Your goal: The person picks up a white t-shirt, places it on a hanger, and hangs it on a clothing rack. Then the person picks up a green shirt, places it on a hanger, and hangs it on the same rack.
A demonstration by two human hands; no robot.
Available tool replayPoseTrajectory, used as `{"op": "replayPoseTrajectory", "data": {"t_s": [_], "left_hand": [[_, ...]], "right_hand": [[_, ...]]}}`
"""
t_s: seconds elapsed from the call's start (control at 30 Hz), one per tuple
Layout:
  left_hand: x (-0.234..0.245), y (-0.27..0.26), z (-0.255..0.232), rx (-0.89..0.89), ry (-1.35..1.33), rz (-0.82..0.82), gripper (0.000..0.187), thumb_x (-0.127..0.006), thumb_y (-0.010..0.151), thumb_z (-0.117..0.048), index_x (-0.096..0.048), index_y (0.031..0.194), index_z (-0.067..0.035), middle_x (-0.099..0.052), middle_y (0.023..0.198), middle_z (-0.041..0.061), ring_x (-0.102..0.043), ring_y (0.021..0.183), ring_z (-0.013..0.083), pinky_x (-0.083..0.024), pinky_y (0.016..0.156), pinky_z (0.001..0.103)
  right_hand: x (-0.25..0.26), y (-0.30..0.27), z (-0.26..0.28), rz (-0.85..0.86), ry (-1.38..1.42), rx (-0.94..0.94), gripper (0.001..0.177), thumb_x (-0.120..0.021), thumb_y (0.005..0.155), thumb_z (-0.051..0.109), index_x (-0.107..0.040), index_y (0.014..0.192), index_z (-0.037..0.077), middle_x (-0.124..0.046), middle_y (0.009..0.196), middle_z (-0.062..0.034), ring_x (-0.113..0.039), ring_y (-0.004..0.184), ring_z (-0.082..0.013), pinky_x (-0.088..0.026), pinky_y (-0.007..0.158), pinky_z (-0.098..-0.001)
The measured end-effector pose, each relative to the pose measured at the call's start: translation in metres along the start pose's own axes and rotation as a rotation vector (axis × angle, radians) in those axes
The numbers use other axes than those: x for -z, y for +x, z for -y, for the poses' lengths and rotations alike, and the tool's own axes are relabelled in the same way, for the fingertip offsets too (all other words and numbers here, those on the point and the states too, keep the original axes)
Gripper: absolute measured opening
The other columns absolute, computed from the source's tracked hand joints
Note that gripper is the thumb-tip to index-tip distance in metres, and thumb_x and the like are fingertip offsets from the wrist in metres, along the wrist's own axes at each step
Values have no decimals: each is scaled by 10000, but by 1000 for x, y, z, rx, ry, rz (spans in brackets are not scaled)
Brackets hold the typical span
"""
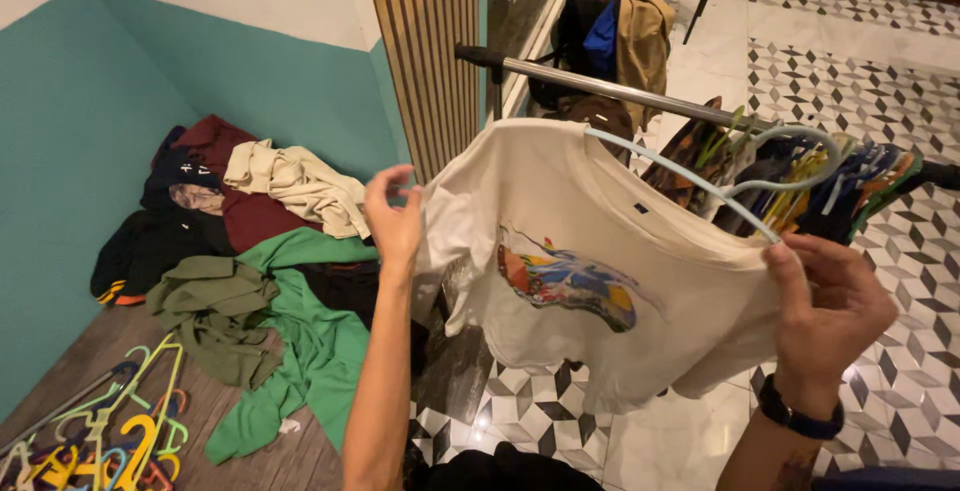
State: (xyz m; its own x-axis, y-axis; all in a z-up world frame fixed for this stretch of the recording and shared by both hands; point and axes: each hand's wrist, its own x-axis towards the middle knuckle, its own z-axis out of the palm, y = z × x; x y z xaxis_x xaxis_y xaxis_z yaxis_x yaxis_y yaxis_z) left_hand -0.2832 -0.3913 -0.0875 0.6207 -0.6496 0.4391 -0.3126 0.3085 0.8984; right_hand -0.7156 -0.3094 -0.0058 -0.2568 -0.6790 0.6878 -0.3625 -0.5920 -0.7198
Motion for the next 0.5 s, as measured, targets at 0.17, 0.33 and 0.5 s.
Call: {"op": "replayPoseTrajectory", "data": {"t_s": [0.17, 0.33, 0.5], "left_hand": [[4, -17, -92, -402, -3, -26, 415, -739, 887, -45, -615, 1283, -52, -576, 1299, 138, -547, 1271, 304, -392, 1144, 410], [-4, -17, -139, -722, 176, 319, 358, -777, 870, -242, -691, 1177, -78, -631, 1210, 125, -573, 1212, 319, -287, 1162, 486], [-14, -20, -117, -558, 174, 503, 307, -733, 934, -287, -676, 1134, -61, -631, 1052, 100, -580, 1071, 299, -404, 947, 402]], "right_hand": [[-20, -9, 10, 60, -33, -48, 151, -778, 1022, -13, -705, 1152, -37, -747, 996, -104, -717, 883, -117, -552, 823, -228], [-37, -17, 16, 95, 30, -123, 176, -771, 967, -9, -703, 1128, -27, -747, 1028, -89, -709, 917, -116, -548, 825, -225], [-42, -20, 11, 133, 0, -96, 193, -788, 931, -6, -709, 1105, -32, -743, 1028, -86, -707, 934, -114, -558, 848, -228]]}}
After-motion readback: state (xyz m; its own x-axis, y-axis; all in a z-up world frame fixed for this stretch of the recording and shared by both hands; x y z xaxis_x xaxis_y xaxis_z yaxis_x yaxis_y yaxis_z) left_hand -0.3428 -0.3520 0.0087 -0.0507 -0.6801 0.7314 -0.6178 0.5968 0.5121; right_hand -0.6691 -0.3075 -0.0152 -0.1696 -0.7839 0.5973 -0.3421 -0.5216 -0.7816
